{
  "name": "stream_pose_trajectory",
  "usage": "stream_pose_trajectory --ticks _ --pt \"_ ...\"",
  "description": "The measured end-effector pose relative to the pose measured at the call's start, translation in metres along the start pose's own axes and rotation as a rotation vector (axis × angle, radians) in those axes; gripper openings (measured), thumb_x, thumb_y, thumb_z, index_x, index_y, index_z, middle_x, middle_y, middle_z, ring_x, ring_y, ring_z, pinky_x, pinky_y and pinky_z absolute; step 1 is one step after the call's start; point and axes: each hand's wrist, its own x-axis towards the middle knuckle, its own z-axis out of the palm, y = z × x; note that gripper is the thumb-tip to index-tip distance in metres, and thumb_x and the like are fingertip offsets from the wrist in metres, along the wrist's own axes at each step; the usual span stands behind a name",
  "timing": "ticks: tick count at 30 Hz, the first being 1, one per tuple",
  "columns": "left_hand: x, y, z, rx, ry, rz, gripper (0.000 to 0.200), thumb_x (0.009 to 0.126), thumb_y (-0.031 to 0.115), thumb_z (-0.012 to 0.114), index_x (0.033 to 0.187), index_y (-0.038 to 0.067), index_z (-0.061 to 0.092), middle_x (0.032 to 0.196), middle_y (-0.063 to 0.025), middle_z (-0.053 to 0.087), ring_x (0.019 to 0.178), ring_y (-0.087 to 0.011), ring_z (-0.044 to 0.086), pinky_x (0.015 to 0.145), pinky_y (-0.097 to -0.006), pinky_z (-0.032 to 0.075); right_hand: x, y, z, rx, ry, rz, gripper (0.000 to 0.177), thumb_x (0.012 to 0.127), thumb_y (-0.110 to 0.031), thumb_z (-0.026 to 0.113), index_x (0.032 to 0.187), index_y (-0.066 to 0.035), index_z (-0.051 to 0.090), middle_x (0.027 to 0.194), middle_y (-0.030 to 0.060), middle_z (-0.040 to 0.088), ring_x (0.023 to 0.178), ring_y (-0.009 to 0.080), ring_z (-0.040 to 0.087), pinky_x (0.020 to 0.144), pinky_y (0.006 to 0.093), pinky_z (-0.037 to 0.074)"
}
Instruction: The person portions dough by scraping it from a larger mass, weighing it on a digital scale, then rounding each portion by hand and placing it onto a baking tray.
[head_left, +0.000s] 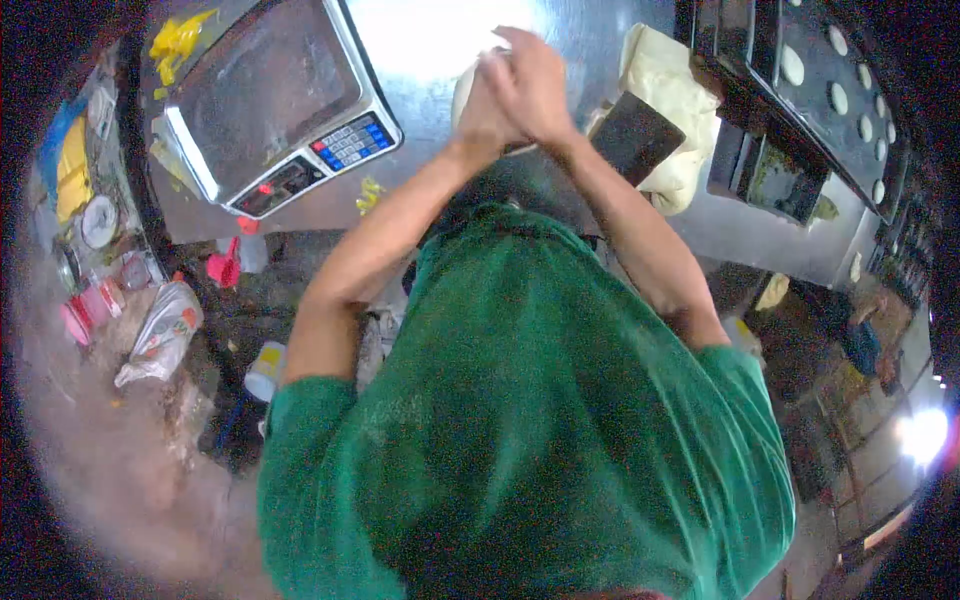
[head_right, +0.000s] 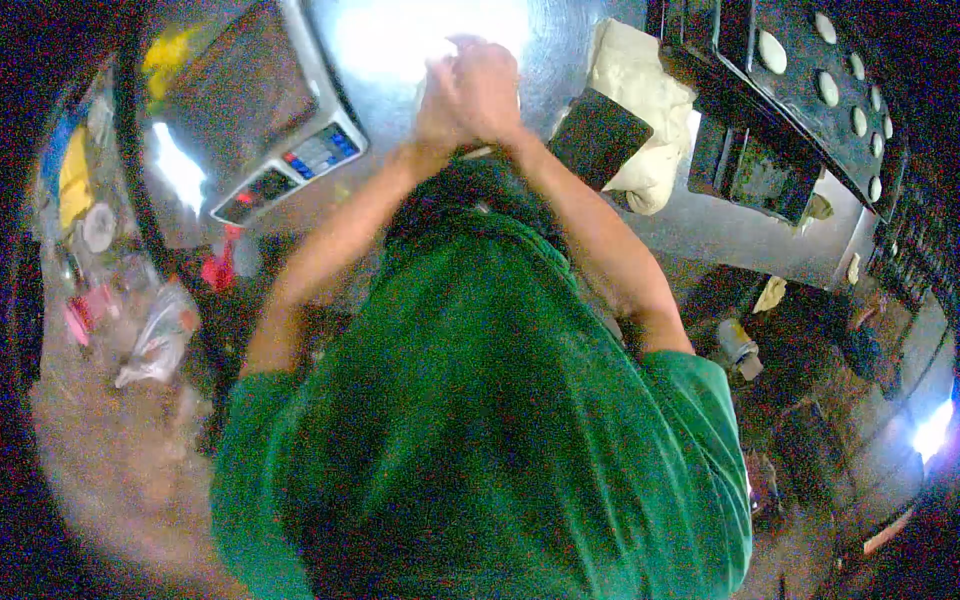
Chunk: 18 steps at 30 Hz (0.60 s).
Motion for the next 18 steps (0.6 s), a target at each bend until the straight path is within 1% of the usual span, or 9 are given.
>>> stream_pose_trajectory --ticks 1,3,6,7,10,11,13,16,18 --pt "0.004 0.026 -0.017 -0.559 -0.052 -0.173 0.048 0.09 0.021 0.059 0.132 -0.001 0.051 0.135 -0.0217 0.051 0.128 -0.0313 0.046 0.111 -0.0458 0.034 -0.002 0.005 0.009 -0.029 0.012 -0.053 0.029 0.095 -0.026 0.06 0.116 -0.007 0.067 0.113 0.0136 0.068 0.11 0.0323 0.061 0.102 0.0454 0.043" --pt "0.003 0.014 -0.007 -0.185 -0.068 -0.222 0.052 0.092 0.019 0.056 0.139 -0.001 0.046 0.141 -0.0205 0.046 0.135 -0.0314 0.039 0.116 -0.0436 0.029 -0.004 0.01 0.022 -0.084 0.037 -0.159 0.028 0.094 -0.026 0.058 0.113 -0.008 0.068 0.112 0.0119 0.069 0.111 0.0326 0.061 0.104 0.0477 0.039" --pt "-0.013 -0.024 0.027 0.119 0.069 -0.09 0.064 0.096 0.023 0.052 0.151 0.001 0.028 0.153 -0.0195 0.033 0.145 -0.0359 0.026 0.123 -0.043 0.017 0.013 0.02 0.026 -0.085 -0.044 -0.118 0.024 0.093 -0.024 0.056 0.108 -0.01 0.069 0.11 0.0084 0.07 0.11 0.0285 0.062 0.104 0.0466 0.038" --pt "-0.016 -0.025 0.026 0.091 0.037 -0.128 0.069 0.097 0.029 0.052 0.153 0.002 0.02 0.156 -0.0201 0.027 0.146 -0.0371 0.022 0.124 -0.0436 0.015 0.017 0.029 0.031 -0.082 -0.052 -0.123 0.024 0.092 -0.022 0.055 0.108 -0.009 0.069 0.109 0.008 0.069 0.107 0.0283 0.062 0.102 0.0453 0.039" --pt "0.004 -0.031 0.029 0.636 -0.036 0.0 0.073 0.098 0.036 0.049 0.155 0.004 0.017 0.16 -0.02 0.021 0.15 -0.0361 0.014 0.126 -0.0461 0.006 0.022 0.046 0.04 -0.067 -0.106 -0.066 0.028 0.089 -0.026 0.06 0.112 -0.014 0.068 0.112 0.0079 0.068 0.113 0.0291 0.059 0.108 0.0515 0.034" --pt "0.008 -0.026 0.029 0.873 -0.084 0.044 0.069 0.096 0.035 0.049 0.153 0.003 0.026 0.157 -0.0199 0.029 0.15 -0.0356 0.016 0.126 -0.049 0.006 0.024 0.05 0.041 -0.096 -0.075 -0.098 0.027 0.089 -0.027 0.06 0.11 -0.013 0.068 0.11 0.0077 0.068 0.11 0.03 0.059 0.105 0.051 0.037" --pt "0.016 -0.024 0.027 1.069 -0.185 0.083 0.067 0.094 0.036 0.05 0.151 0.003 0.036 0.154 -0.0193 0.037 0.149 -0.0349 0.02 0.125 -0.0529 0.005 0.027 0.052 0.04 -0.122 -0.062 -0.124 0.026 0.09 -0.023 0.057 0.109 -0.011 0.068 0.107 0.0072 0.069 0.107 0.0284 0.06 0.099 0.0458 0.04" --pt "0.022 -0.022 0.025 0.706 -0.173 0.019 0.07 0.092 0.045 0.052 0.152 0.009 0.038 0.153 -0.0164 0.04 0.148 -0.034 0.023 0.124 -0.0548 0.006 0.033 0.055 0.036 -0.098 -0.099 -0.126 0.025 0.092 -0.022 0.054 0.107 -0.009 0.069 0.107 0.0085 0.069 0.104 0.0298 0.061 0.094 0.0438 0.043" --pt "0.022 -0.01 0.018 0.132 0.017 -0.048 0.071 0.092 0.049 0.052 0.152 0.014 0.038 0.154 -0.0125 0.041 0.147 -0.0333 0.025 0.123 -0.0542 0.007 0.038 0.055 0.036 -0.075 -0.14 -0.081 0.025 0.092 -0.022 0.053 0.106 -0.009 0.07 0.109 0.0102 0.069 0.104 0.0324 0.061 0.092 0.0448 0.045"
